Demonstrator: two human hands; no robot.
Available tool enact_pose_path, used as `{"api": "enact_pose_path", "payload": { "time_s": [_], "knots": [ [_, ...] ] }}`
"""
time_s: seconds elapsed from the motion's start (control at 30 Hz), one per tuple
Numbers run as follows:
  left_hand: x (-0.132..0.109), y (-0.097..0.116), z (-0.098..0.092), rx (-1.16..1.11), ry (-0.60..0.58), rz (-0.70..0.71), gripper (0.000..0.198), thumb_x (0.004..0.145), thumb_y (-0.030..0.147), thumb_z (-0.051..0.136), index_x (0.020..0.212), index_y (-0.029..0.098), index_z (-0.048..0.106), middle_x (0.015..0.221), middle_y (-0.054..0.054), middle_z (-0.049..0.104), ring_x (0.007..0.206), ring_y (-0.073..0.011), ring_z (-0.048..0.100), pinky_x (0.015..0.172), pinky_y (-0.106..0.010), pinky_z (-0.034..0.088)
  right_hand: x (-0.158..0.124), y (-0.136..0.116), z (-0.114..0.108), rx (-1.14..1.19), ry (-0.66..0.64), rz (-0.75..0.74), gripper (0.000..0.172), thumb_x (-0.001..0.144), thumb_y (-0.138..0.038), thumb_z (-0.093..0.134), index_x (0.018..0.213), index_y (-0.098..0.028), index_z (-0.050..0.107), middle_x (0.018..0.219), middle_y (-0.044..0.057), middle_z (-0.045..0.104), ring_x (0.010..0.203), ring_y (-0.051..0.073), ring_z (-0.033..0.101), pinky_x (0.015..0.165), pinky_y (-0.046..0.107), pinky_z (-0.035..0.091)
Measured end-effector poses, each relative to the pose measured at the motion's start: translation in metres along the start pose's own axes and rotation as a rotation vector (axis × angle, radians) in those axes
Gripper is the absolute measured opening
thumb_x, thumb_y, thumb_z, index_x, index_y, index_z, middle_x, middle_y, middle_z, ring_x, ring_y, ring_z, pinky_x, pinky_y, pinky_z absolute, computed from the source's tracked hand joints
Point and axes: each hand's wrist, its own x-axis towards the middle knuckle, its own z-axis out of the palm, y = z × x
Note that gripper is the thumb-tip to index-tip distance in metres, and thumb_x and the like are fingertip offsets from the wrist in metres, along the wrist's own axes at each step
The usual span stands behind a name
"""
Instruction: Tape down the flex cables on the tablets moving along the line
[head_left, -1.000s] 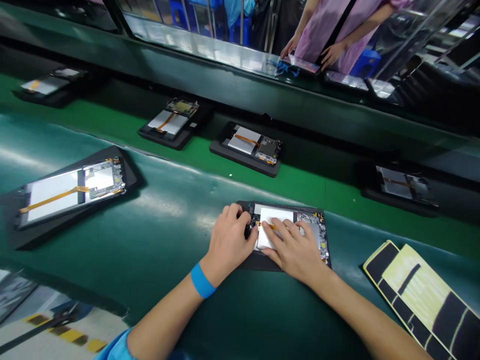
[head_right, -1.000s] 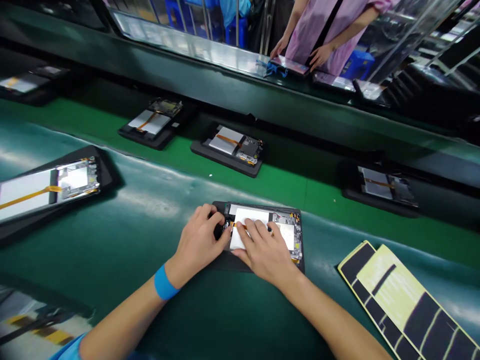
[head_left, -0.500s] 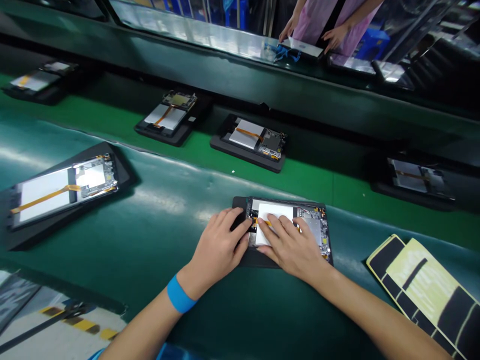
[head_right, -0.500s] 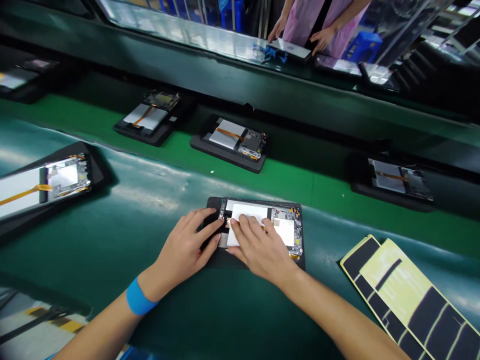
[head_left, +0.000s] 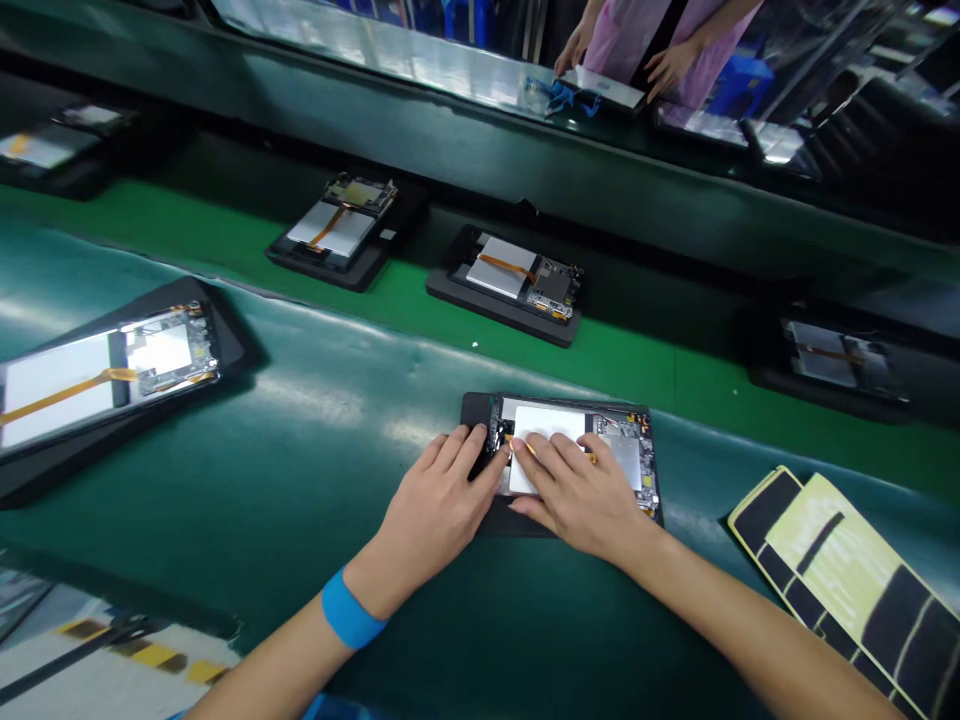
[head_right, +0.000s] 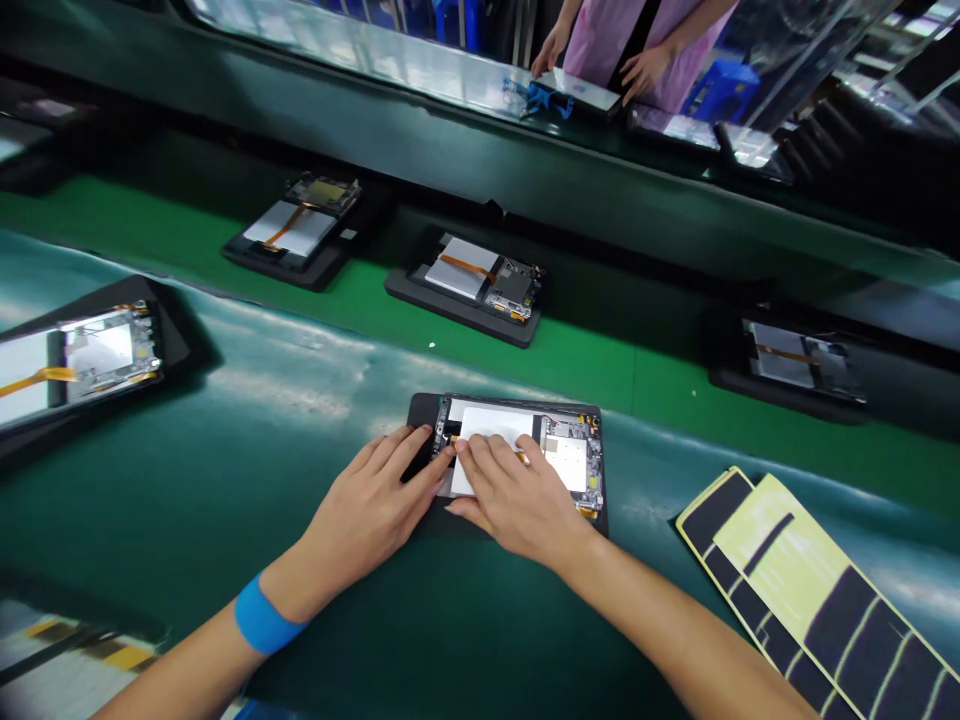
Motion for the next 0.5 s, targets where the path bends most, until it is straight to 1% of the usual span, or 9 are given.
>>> {"api": "enact_pose_path", "payload": {
  "time_s": [0.13,0.33,0.5],
  "knots": [
    [-0.0021,-0.0005,0.0,-0.011,-0.004,0.013,0.038,0.094,0.015,0.056,0.13,0.012,0.066,0.127,-0.024,0.064,0.111,-0.0376,0.064,0.087,-0.05,0.056,0.0001,0.0037,0.0002,0.007,-0.016,-0.045,0.058,0.108,-0.052,0.031,0.135,-0.011,0.061,0.128,0.011,0.069,0.111,0.027,0.051,0.096,0.041,0.036],
    [-0.0025,-0.0012,0.0013,-0.077,0.025,-0.02,0.035,0.097,0.017,0.054,0.129,0.012,0.066,0.126,-0.023,0.064,0.113,-0.0363,0.062,0.088,-0.051,0.058,0.0017,0.0067,-0.0023,0.036,-0.078,-0.022,0.058,0.103,-0.057,0.045,0.139,-0.013,0.057,0.133,0.012,0.065,0.114,0.029,0.05,0.095,0.044,0.036],
    [-0.0059,-0.003,0.003,-0.132,0.034,-0.037,0.035,0.099,0.02,0.053,0.131,0.012,0.064,0.13,-0.021,0.061,0.119,-0.036,0.059,0.093,-0.051,0.057,0.0025,0.0079,-0.0028,0.062,-0.106,-0.018,0.057,0.104,-0.056,0.044,0.141,-0.013,0.055,0.135,0.012,0.063,0.117,0.029,0.049,0.099,0.045,0.035]
  ]
}}
